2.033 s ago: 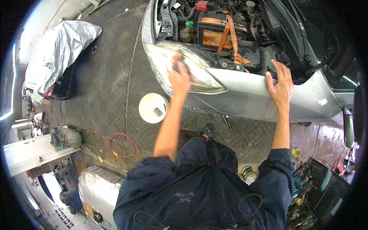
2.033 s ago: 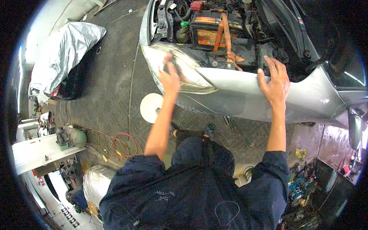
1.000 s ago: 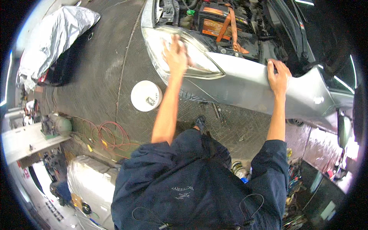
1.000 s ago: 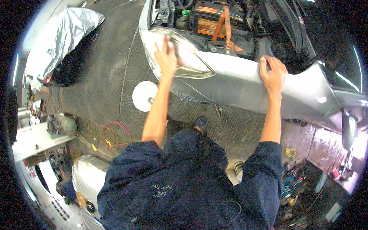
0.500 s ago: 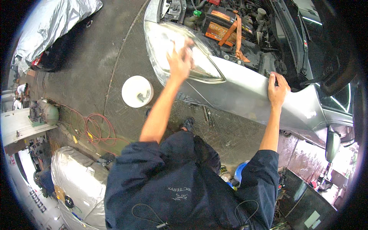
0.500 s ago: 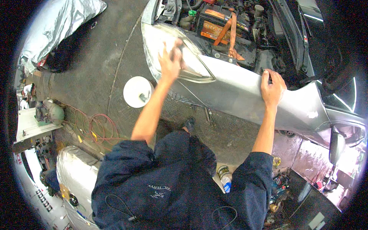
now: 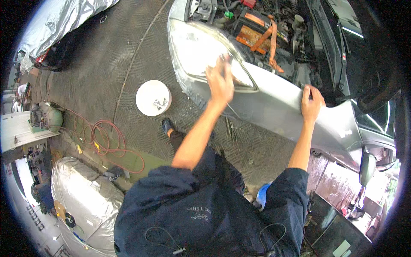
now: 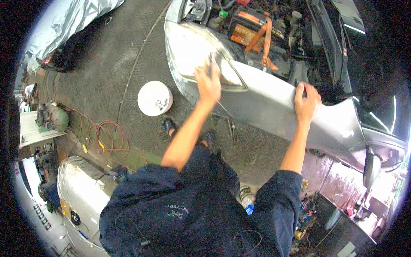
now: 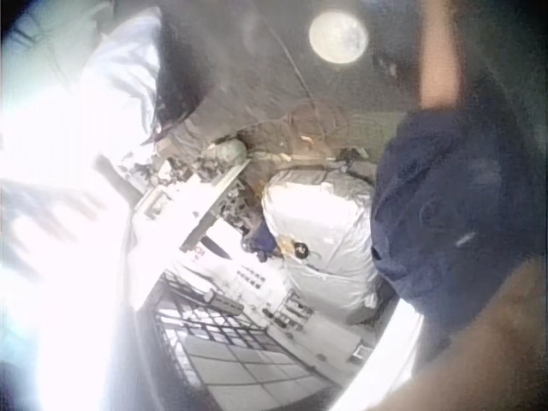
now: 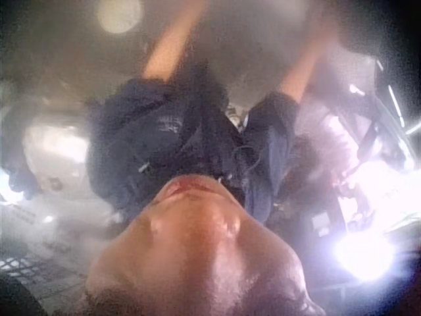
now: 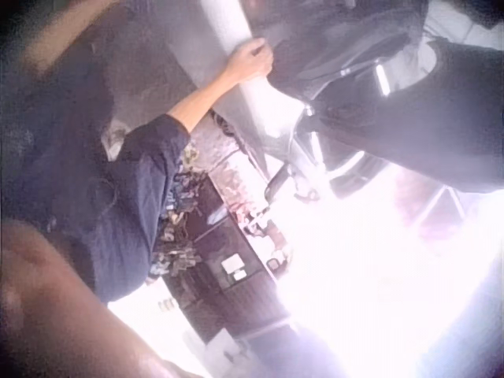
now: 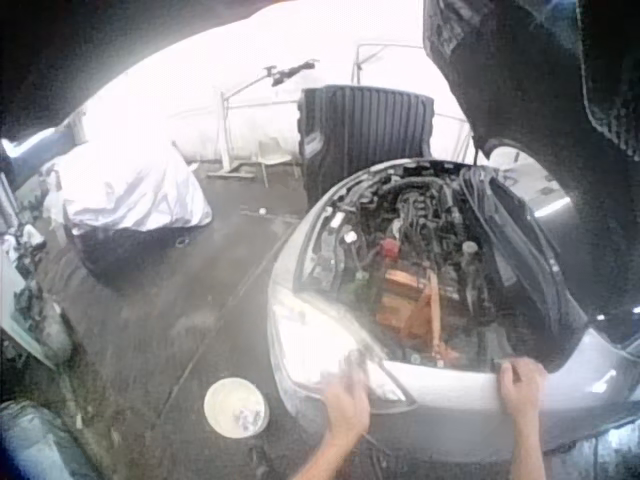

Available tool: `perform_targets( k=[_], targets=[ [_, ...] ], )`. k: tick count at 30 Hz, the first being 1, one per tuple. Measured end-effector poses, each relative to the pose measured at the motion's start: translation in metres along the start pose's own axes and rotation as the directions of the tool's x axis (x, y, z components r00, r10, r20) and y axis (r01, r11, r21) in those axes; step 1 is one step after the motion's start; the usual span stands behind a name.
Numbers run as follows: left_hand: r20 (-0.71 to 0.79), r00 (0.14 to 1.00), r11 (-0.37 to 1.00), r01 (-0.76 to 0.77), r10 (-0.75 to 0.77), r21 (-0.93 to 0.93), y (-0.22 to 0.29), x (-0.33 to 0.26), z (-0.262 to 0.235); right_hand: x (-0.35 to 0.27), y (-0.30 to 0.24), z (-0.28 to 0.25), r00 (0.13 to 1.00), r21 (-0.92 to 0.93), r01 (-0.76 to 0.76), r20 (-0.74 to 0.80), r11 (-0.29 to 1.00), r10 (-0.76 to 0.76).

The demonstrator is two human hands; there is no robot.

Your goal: The person uses a sanding block to sand the surface of a car's headlight. They repeatedly dip the sanding block into a bucket of water and continue sanding the headlight area, focusing on the plastic lens and the surrounding bumper.

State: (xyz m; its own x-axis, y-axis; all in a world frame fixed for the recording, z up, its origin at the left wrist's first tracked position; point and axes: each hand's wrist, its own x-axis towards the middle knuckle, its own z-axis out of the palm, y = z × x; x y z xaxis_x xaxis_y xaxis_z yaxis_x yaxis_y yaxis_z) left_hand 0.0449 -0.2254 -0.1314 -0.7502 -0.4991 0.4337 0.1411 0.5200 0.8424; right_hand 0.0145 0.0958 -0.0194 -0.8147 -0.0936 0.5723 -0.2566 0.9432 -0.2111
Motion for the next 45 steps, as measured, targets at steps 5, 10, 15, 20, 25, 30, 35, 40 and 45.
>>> perform_targets(
  k=[5, 10, 15, 20, 25, 30, 35, 40, 45],
  targets=[
    [0.102, 0.994, 0.999, 0.03, -0.031, 0.009, -0.036, 0.055, -0.017, -0.001, -0.005, -0.003, 1.0, 0.069, -0.02, -0.013, 0.997, 0.02],
    [0.088, 0.996, 1.0, -0.017, 0.019, -0.027, 0.011, 0.008, -0.001, 0.0, -0.001, -0.004, 0.999, -0.003, -0.021, -0.027, 1.0, 0.021],
    [0.063, 0.998, 0.996, 0.005, -0.01, 0.085, -0.021, 0.027, -0.021, 0.006, -0.017, -0.004, 0.996, 0.113, -0.049, -0.065, 0.992, 0.057],
    [0.141, 0.98, 0.989, -0.145, 0.144, 0.002, -0.016, 0.006, -0.017, 0.002, -0.011, -0.002, 0.994, 0.097, -0.063, -0.087, 0.993, 0.072],
    [0.056, 0.994, 0.882, -0.113, 0.099, 0.458, -0.093, 0.125, -0.055, 0.005, -0.015, -0.004, 0.994, 0.112, -0.06, -0.085, 0.992, 0.07],
    [0.263, 0.96, 0.888, -0.038, -0.094, 0.459, -0.022, 0.131, -0.071, -0.005, 0.0, -0.001, 0.986, 0.104, -0.095, -0.127, 0.99, 0.108],
    [0.351, 0.929, 0.807, -0.294, 0.116, 0.512, -0.014, 0.073, -0.041, 0.005, -0.014, -0.002, 0.987, 0.117, -0.078, -0.128, 0.99, 0.093],
    [0.45, 0.89, 0.972, -0.166, 0.075, 0.166, -0.01, 0.034, -0.039, 0.001, -0.007, -0.003, 0.982, 0.147, -0.101, -0.147, 0.984, 0.122],
    [0.226, 0.963, 0.984, 0.119, -0.147, 0.135, -0.023, 0.074, -0.026, 0.004, -0.012, 0.0, 0.978, 0.128, -0.091, -0.178, 0.988, 0.113]
  ],
)
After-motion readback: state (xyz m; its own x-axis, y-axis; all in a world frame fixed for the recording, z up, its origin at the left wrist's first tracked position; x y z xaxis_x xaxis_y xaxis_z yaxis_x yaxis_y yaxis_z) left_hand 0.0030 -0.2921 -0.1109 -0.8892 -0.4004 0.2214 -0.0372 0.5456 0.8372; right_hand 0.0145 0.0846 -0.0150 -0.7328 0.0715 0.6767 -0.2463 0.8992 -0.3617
